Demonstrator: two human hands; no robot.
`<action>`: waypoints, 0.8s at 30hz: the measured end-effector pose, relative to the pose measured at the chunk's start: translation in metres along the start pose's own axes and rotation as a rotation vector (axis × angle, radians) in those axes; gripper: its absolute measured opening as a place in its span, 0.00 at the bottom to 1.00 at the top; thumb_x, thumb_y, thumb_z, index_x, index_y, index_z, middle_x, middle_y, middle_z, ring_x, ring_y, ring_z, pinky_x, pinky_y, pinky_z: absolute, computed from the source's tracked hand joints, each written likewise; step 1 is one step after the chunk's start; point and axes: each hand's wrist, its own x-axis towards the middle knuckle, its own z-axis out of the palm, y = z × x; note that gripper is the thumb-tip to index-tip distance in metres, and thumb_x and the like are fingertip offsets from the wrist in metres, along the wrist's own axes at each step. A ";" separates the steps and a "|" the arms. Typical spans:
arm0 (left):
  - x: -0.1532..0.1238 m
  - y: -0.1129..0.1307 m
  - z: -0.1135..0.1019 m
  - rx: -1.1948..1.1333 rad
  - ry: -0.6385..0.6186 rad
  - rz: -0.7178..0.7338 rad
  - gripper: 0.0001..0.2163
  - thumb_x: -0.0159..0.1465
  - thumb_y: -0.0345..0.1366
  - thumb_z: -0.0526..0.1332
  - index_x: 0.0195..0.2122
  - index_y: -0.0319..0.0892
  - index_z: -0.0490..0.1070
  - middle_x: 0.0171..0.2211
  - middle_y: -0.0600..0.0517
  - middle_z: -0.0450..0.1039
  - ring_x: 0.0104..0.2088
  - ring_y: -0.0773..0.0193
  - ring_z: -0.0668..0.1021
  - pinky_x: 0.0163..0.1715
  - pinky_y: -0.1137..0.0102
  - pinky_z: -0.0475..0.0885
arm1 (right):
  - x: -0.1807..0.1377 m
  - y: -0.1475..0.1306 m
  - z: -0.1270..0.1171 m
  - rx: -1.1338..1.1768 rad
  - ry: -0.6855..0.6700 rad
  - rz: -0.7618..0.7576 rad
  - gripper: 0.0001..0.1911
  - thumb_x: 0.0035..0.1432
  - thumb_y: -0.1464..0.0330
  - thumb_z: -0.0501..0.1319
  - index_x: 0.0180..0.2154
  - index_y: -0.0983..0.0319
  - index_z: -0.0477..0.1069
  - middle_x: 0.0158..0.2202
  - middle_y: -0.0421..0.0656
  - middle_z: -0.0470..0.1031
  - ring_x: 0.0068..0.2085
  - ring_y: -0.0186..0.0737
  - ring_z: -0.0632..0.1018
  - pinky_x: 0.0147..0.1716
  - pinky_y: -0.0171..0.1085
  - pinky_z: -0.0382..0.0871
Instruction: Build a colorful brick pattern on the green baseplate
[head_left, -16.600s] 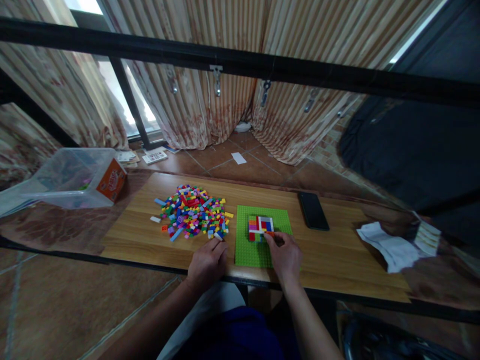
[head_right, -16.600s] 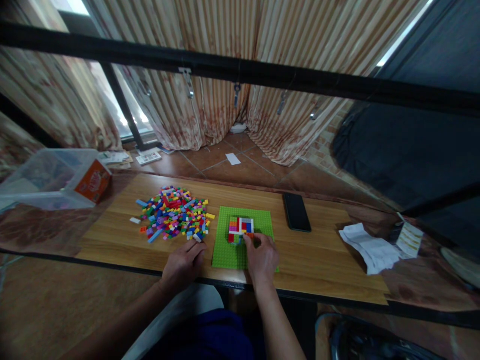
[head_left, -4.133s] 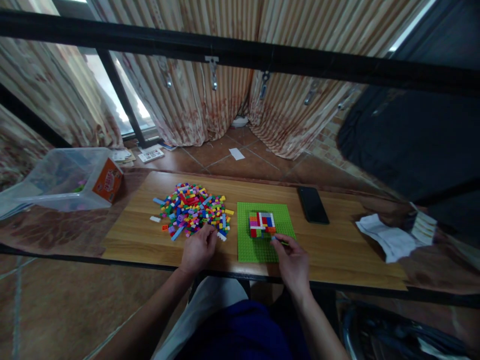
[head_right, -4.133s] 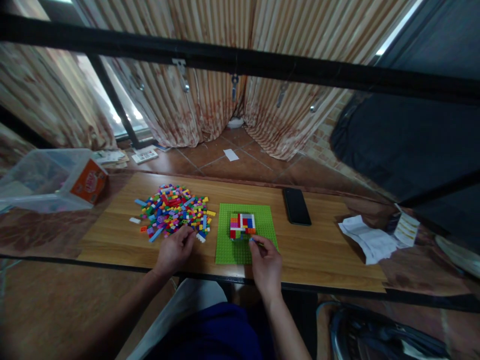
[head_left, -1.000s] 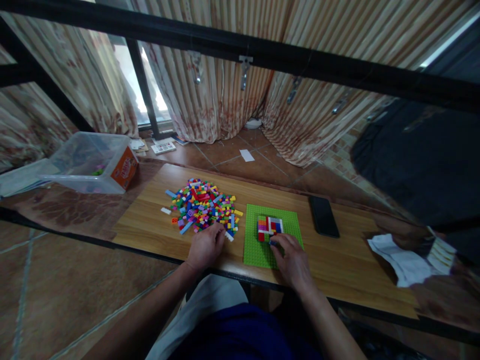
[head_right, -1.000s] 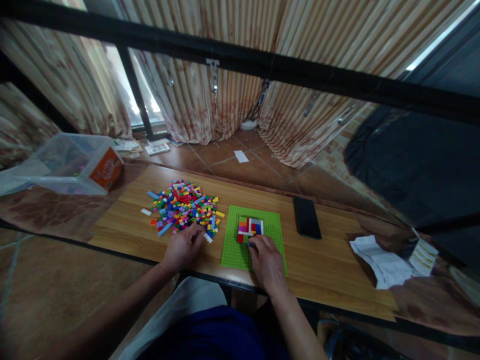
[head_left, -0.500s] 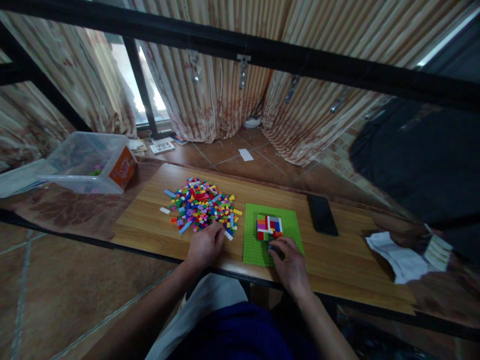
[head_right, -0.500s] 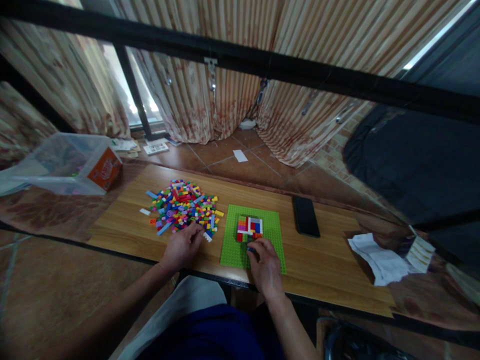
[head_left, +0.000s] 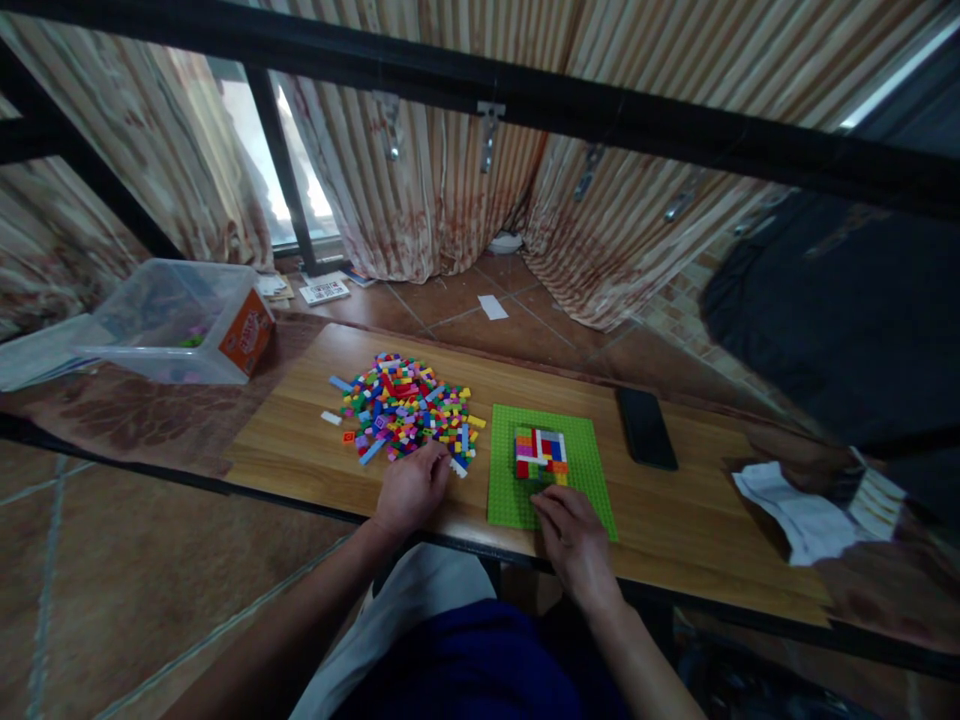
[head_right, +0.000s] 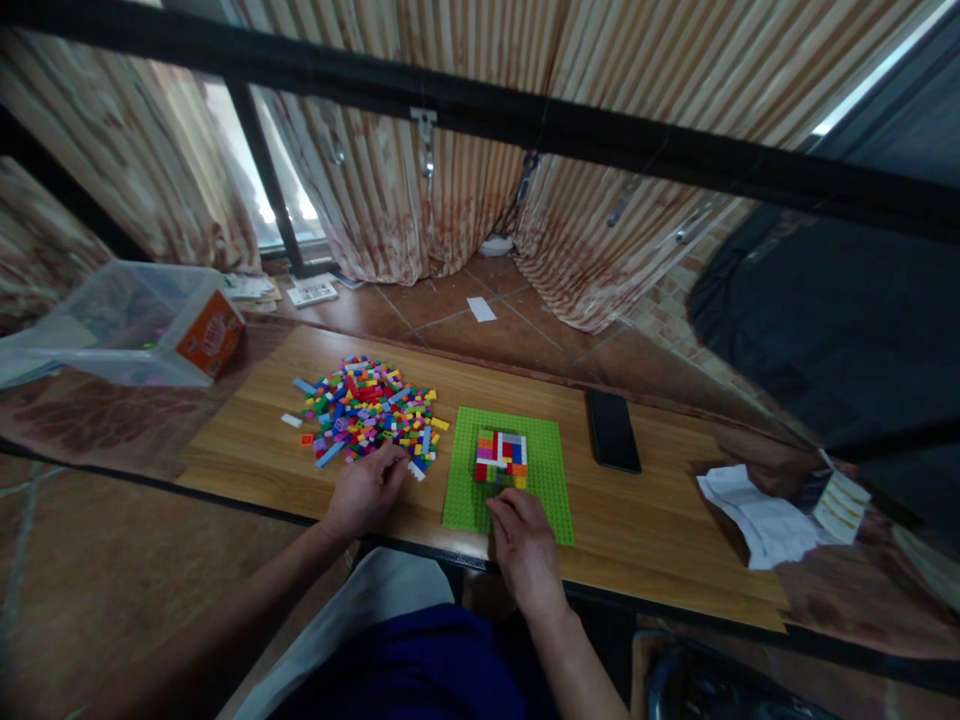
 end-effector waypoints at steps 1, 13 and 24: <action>0.000 0.000 0.000 -0.001 -0.002 0.000 0.09 0.67 0.38 0.52 0.37 0.44 0.70 0.32 0.53 0.77 0.32 0.65 0.78 0.31 0.71 0.63 | -0.003 -0.002 -0.001 0.002 -0.004 -0.007 0.11 0.63 0.68 0.56 0.42 0.58 0.77 0.42 0.47 0.75 0.44 0.43 0.75 0.45 0.43 0.72; 0.000 0.000 0.000 0.031 -0.007 -0.010 0.10 0.68 0.40 0.51 0.37 0.44 0.70 0.32 0.53 0.77 0.32 0.64 0.78 0.31 0.71 0.63 | -0.009 -0.004 -0.013 0.036 0.001 0.241 0.15 0.61 0.59 0.58 0.43 0.59 0.76 0.45 0.49 0.74 0.47 0.47 0.74 0.46 0.48 0.72; 0.000 -0.001 -0.001 0.019 -0.004 -0.015 0.09 0.67 0.39 0.51 0.38 0.45 0.70 0.32 0.53 0.77 0.32 0.64 0.78 0.31 0.71 0.63 | 0.007 0.006 -0.018 0.067 -0.031 0.259 0.17 0.61 0.56 0.57 0.41 0.58 0.77 0.44 0.47 0.74 0.46 0.45 0.74 0.48 0.47 0.69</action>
